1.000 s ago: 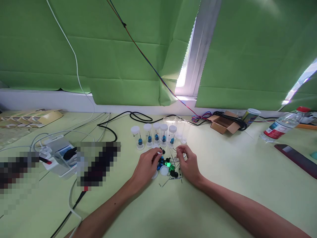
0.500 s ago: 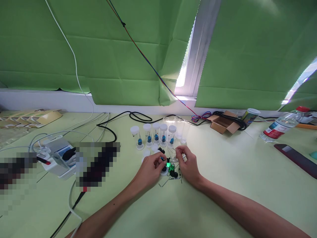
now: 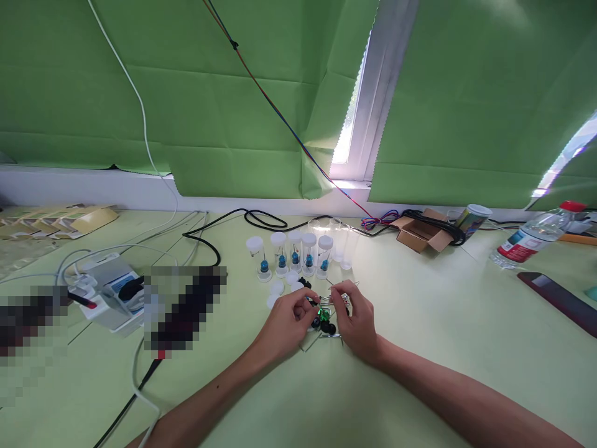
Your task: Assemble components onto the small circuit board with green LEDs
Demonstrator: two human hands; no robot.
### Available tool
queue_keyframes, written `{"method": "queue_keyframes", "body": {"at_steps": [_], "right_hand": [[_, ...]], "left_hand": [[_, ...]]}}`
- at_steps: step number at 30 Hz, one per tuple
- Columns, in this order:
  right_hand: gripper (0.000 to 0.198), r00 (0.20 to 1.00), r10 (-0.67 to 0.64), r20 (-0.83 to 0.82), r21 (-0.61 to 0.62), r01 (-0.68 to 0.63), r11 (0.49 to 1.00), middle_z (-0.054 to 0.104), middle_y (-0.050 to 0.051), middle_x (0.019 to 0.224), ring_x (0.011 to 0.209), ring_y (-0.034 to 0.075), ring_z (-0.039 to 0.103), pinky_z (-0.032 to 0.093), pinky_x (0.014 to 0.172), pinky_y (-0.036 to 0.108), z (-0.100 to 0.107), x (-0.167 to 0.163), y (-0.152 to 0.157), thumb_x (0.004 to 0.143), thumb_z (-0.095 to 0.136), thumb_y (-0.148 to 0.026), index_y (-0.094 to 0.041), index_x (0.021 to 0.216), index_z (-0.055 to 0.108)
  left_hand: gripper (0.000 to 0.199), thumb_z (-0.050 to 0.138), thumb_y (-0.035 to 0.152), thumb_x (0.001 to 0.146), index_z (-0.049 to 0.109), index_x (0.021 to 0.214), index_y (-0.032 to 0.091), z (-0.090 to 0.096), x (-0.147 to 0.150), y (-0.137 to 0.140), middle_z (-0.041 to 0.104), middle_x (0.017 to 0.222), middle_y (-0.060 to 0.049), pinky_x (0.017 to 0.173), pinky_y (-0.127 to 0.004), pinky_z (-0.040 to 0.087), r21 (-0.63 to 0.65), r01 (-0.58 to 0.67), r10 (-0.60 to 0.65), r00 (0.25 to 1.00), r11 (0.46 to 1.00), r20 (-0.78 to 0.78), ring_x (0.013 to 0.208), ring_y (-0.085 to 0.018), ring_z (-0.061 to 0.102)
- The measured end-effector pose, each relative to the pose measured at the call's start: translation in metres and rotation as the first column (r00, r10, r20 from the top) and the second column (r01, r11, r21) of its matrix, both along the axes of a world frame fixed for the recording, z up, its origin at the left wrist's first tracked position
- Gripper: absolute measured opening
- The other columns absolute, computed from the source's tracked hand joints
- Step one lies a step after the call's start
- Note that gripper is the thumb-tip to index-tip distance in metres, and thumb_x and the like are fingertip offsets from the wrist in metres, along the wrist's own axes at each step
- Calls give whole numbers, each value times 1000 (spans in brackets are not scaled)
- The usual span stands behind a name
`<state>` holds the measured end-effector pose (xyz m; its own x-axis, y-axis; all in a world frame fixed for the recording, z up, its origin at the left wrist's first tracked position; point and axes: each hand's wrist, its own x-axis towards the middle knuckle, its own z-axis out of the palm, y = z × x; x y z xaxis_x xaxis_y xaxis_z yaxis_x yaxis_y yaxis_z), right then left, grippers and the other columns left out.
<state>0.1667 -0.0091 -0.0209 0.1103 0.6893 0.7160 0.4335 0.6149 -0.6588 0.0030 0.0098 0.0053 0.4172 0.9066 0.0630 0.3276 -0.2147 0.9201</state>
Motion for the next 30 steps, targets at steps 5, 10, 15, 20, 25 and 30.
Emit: {"method": "queue_keyframes", "body": {"at_steps": [5, 10, 15, 20, 25, 30], "right_hand": [[10, 1000, 14, -28, 8, -14, 1000, 57, 0, 78, 69, 13, 54, 44, 62, 25, 0, -6, -5, 94, 48, -13, -21, 93, 54], [11, 999, 20, -50, -15, -21, 1000, 56, 1, 77, 69, 14, 54, 44, 60, 26, 3, -11, -10, 94, 47, -13, -21, 93, 54], [11, 999, 33, -43, -7, -33, 999, 56, 1, 76, 68, 14, 54, 44, 60, 26, 4, -13, -11, 94, 46, -13, -22, 91, 54], [12, 997, 55, -53, -11, -56, 998, 57, 1, 78, 70, 14, 55, 45, 61, 26, 2, -13, -13, 94, 46, -13, -22, 92, 54], [11, 996, 56, -64, -14, -57, 998, 57, 1, 78, 70, 14, 55, 45, 61, 27, 2, -14, -13, 95, 46, -14, -21, 92, 54], [11, 997, 55, -53, -36, -57, 998, 57, 2, 77, 70, 15, 56, 47, 62, 28, 2, -15, -13, 96, 45, -17, -21, 90, 53]], "left_hand": [[19, 57, 38, 87, 62, 91, 20, 2, 5, -8, 53, 64, 2, 54, -23, 33, -13, -4, 5, 1000, 1000, 24, 59, -13, 46], [21, 55, 39, 87, 64, 92, 21, 1, 7, -12, 53, 64, 2, 53, -23, 32, -11, -3, 3, 1000, 1000, 25, 58, -13, 45], [20, 54, 37, 88, 64, 93, 20, 2, 9, -15, 54, 67, 1, 54, -24, 33, -8, -5, 5, 1000, 1000, 16, 59, -13, 44], [20, 54, 37, 89, 64, 93, 20, 4, 10, -17, 52, 65, 2, 54, -24, 32, -18, -14, 15, 1000, 1000, 20, 59, -13, 42], [21, 53, 39, 89, 63, 92, 20, 4, 11, -17, 51, 64, 2, 54, -24, 31, -8, -5, 5, 1000, 1000, 20, 58, -13, 41], [23, 52, 41, 90, 62, 92, 20, 2, 11, -18, 52, 65, 2, 53, -25, 31, -9, -3, 3, 1000, 1000, 11, 58, -14, 42]]}}
